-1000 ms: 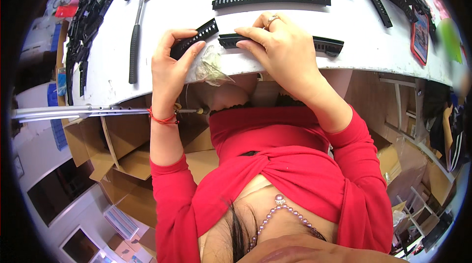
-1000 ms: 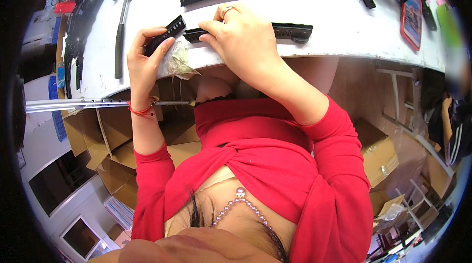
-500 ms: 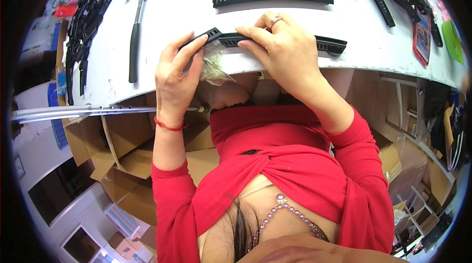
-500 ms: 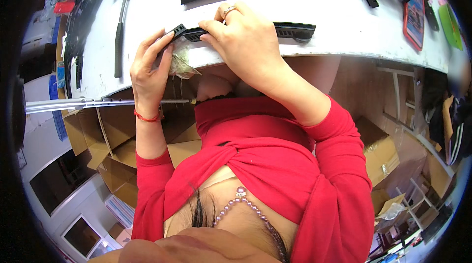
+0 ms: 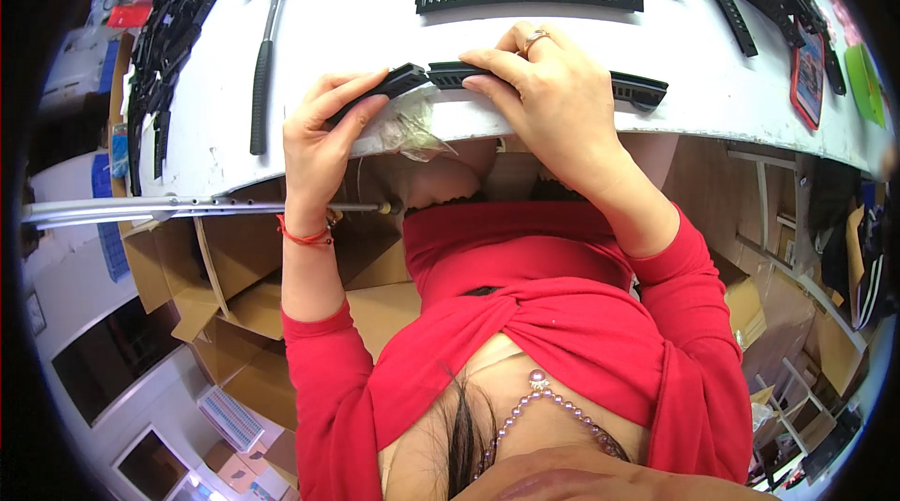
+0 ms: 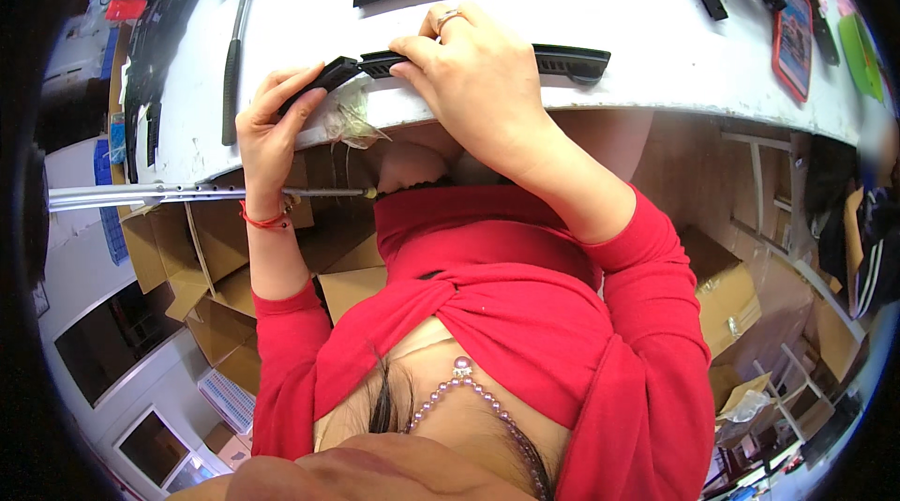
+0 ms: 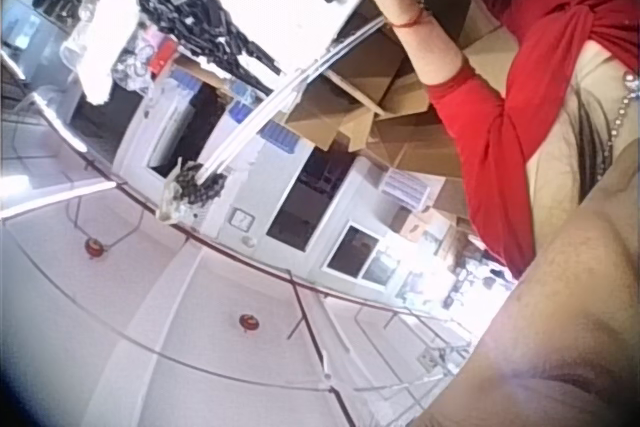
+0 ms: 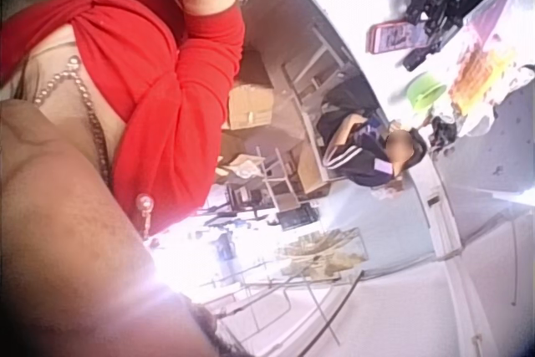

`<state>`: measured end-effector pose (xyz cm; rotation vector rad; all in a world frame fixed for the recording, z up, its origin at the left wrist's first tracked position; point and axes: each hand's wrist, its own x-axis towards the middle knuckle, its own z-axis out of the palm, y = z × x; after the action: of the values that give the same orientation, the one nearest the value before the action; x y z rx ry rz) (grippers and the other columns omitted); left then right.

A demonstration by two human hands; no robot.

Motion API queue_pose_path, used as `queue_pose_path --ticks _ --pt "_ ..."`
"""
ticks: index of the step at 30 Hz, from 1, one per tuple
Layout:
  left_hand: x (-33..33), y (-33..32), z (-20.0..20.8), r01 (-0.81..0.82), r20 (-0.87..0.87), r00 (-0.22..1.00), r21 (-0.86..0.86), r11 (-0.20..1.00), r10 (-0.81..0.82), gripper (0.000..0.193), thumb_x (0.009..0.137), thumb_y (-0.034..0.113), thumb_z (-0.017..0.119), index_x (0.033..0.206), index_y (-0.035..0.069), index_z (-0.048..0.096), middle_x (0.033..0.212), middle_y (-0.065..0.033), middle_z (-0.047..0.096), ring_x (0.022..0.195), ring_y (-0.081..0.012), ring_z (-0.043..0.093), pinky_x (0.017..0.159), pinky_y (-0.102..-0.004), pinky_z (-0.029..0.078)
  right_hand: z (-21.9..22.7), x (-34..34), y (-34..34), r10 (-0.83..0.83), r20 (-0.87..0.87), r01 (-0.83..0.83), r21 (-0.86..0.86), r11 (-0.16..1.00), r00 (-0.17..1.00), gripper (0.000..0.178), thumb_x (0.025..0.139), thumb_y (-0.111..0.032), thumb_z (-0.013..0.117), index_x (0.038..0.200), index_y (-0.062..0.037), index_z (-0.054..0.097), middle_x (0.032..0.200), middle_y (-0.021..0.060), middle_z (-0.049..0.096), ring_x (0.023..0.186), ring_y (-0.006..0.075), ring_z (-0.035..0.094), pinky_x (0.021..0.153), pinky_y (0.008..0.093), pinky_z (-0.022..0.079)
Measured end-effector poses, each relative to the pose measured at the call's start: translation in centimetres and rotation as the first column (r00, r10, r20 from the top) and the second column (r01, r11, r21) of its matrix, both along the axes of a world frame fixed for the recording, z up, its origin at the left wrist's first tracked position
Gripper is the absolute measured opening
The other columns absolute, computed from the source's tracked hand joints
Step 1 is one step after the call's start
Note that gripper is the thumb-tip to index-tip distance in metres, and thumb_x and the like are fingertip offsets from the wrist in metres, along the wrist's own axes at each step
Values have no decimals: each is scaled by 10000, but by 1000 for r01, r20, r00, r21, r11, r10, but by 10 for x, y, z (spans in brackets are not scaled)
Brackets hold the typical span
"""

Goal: Manually assemble black plastic toy or machine parts using a small hammer to snap components together.

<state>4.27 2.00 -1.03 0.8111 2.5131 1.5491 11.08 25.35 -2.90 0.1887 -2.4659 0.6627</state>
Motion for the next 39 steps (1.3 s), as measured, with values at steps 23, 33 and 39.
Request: queue_pose_path --ticks 23,33,39 --pt "-57 -44 21 -420 -700 706 -297 858 104 450 867 203 745 1244 0 606 1228 -205 573 1135 -308 551 965 -393 444 7 -25 -21 91 154 -76 -104 992 984 189 791 -291 737 907 -145 767 897 18 653 942 206 630 745 375 544" --pt "25 -69 70 -318 291 895 -114 941 337 347 966 64 591 1307 8 565 905 -51 666 530 -11 435 461 -162 321 4 -22 -17 65 201 -41 -120 992 977 196 792 -303 737 913 -152 771 907 18 654 960 211 629 755 393 549" --pt "81 -63 81 -212 -400 916 -442 871 20 442 911 -26 630 1347 23 577 1187 -151 684 925 -176 693 799 -259 518 10 -24 -23 76 224 -50 -119 992 972 222 800 -317 737 955 -159 755 884 31 638 906 240 638 751 390 533"
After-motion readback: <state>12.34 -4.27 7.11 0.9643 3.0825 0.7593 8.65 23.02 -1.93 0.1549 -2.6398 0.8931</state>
